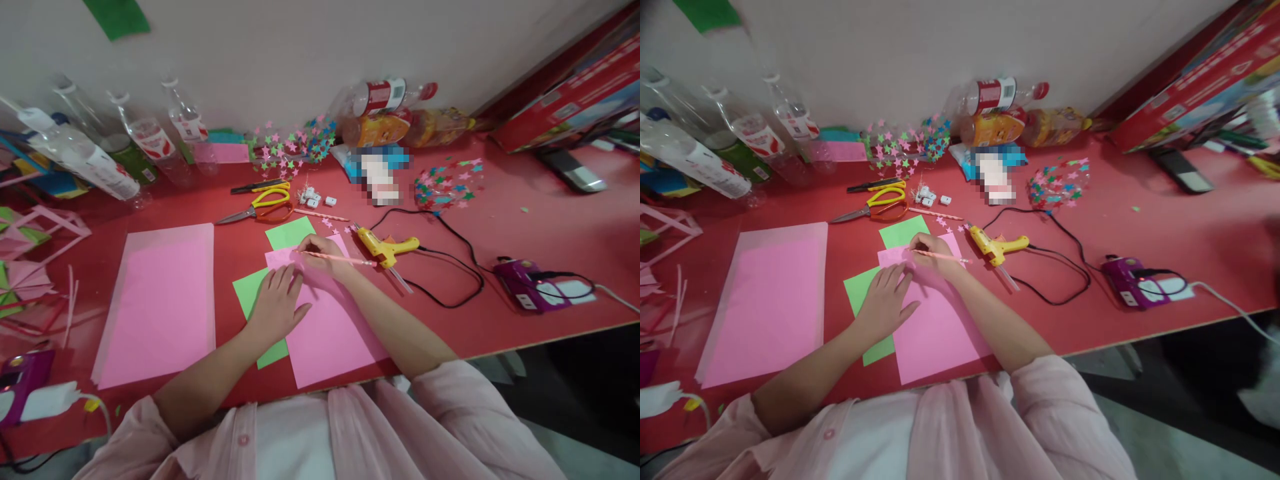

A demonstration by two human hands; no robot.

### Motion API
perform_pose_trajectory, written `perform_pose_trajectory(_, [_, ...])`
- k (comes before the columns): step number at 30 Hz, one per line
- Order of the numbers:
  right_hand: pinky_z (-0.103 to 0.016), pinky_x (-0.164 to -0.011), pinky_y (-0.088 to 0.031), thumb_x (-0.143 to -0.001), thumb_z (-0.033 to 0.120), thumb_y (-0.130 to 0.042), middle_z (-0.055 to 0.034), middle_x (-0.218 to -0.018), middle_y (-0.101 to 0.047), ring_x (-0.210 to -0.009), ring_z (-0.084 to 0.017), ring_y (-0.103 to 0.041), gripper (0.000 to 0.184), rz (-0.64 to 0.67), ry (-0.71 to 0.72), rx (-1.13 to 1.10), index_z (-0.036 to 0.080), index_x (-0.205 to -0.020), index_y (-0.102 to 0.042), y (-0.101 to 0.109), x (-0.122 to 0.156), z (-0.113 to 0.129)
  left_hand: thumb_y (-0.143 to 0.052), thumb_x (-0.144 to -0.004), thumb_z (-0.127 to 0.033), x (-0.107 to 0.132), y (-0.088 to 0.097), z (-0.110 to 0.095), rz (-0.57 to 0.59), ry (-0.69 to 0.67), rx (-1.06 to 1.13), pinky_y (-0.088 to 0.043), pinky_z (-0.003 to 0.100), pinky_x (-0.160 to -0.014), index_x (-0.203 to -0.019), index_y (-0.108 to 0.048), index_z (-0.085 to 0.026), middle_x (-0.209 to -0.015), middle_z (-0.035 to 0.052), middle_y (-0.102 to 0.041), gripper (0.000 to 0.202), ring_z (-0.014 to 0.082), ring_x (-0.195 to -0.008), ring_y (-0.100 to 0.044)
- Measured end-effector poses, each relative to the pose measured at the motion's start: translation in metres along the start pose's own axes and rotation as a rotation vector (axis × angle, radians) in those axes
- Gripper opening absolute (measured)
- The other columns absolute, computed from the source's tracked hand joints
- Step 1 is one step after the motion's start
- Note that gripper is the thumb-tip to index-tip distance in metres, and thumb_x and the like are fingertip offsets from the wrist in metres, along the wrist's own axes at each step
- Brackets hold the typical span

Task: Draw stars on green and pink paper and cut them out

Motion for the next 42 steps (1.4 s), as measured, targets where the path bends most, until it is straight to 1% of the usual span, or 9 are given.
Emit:
perform_pose_trajectory(4, [-0.024,-0.052,-0.035,-0.064,0.03,-0.057,0.002,-0.064,-0.055,-0.058,-0.012,-0.048,0.012,-0.068,-0.036,0.013,0.019,-0.069,-0.054,-0.002,0.002,0.002,-0.038,-0.093,-0.047,0.0,0.0,0.0,0.002,0.005,0.001,-0.03,0.049,-0.108,-0.132,-0.047,-0.009,-0.141,0.0189,-0.044,0.055,0.032,-0.13,-0.04])
perform_pose_trajectory(7, [-0.023,-0.051,-0.035,-0.063,0.028,-0.056,0.0027,-0.06,-0.053,-0.057,-0.011,-0.047,0.009,-0.088,-0.037,0.045,0.02,-0.064,-0.051,-0.005,0.003,0.006,-0.038,-0.093,-0.047,0.0,0.001,0.0,0.001,0.01,0.0,-0.031,0.049,-0.108,-0.132,-0.047,-0.01,-0.141,0.0179,-0.045,0.055,0.0321,-0.13,-0.04])
perform_pose_trajectory(10, [-0.023,-0.049,-0.033,-0.064,0.028,-0.055,0.0034,-0.056,-0.049,-0.055,-0.011,-0.044,0.011,-0.125,-0.021,0.068,0.021,-0.061,-0.047,-0.006,0.003,0.005,-0.038,-0.093,-0.047,0.0,0.001,0.0,0.0,0.011,0.0,-0.031,0.05,-0.108,-0.132,-0.047,-0.009,-0.14,0.019,-0.045,0.055,0.0325,-0.129,-0.04])
perform_pose_trajectory(16, [-0.024,-0.052,-0.034,-0.068,0.029,-0.053,0.0025,-0.059,-0.051,-0.056,-0.011,-0.044,0.012,-0.08,0.041,0.12,0.021,-0.061,-0.047,-0.007,0.001,-0.004,-0.039,-0.092,-0.048,0.0,0.0,0.0,-0.008,0.012,0.003,-0.03,0.05,-0.108,-0.131,-0.048,-0.01,-0.14,0.0187,-0.045,0.054,0.0322,-0.129,-0.04])
perform_pose_trajectory(23, [-0.025,-0.052,-0.034,-0.067,0.031,-0.054,0.002,-0.059,-0.052,-0.056,-0.011,-0.045,0.015,-0.07,0.034,0.124,0.021,-0.06,-0.046,-0.005,0.001,0.001,-0.038,-0.093,-0.047,0.0,0.002,0.0,-0.008,0.012,0.002,-0.031,0.05,-0.107,-0.131,-0.048,-0.01,-0.139,0.0186,-0.046,0.054,0.0322,-0.129,-0.041])
perform_pose_trajectory(28, [-0.024,-0.051,-0.033,-0.067,0.032,-0.055,0.0026,-0.058,-0.051,-0.055,-0.01,-0.043,0.016,-0.064,0.037,0.139,0.021,-0.06,-0.045,-0.006,0.0,-0.002,-0.038,-0.093,-0.047,0.0,0.001,0.0,-0.008,0.008,-0.007,-0.031,0.049,-0.107,-0.13,-0.048,-0.01,-0.138,0.0187,-0.046,0.054,0.0324,-0.129,-0.041])
perform_pose_trajectory(33, [-0.024,-0.05,-0.032,-0.066,0.03,-0.053,0.0033,-0.056,-0.047,-0.054,-0.01,-0.041,0.016,-0.082,0.037,0.133,0.021,-0.058,-0.043,-0.008,0.0,0.001,-0.038,-0.093,-0.047,0.0,0.002,0.0,-0.011,0.007,-0.009,-0.032,0.049,-0.107,-0.13,-0.049,-0.009,-0.138,0.0193,-0.047,0.055,0.0326,-0.128,-0.042])
perform_pose_trajectory(38, [-0.024,-0.049,-0.028,-0.065,0.025,-0.05,0.0043,-0.053,-0.042,-0.054,-0.01,-0.038,0.013,-0.164,-0.007,0.125,0.021,-0.058,-0.041,-0.011,0.003,0.007,-0.038,-0.093,-0.047,0.0,0.002,0.0,-0.009,0.002,-0.012,-0.032,0.049,-0.107,-0.131,-0.048,-0.008,-0.138,0.0203,-0.047,0.055,0.0327,-0.128,-0.042])
perform_pose_trajectory(42, [-0.024,-0.05,-0.028,-0.067,0.023,-0.049,0.0043,-0.054,-0.043,-0.054,-0.01,-0.038,0.012,-0.151,-0.022,0.13,0.021,-0.059,-0.04,-0.011,0.003,0.008,-0.038,-0.093,-0.046,0.0,0.002,-0.001,-0.01,0.0,-0.019,-0.032,0.05,-0.106,-0.132,-0.047,-0.008,-0.138,0.0197,-0.047,0.055,0.0324,-0.128,-0.041])
Point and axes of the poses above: each hand's wrist, its own x-axis away from the middle knuckle, its own y-axis out of the back of the hand, z = x × y, the point moved 1 cm from there along -x, towards the middle knuckle
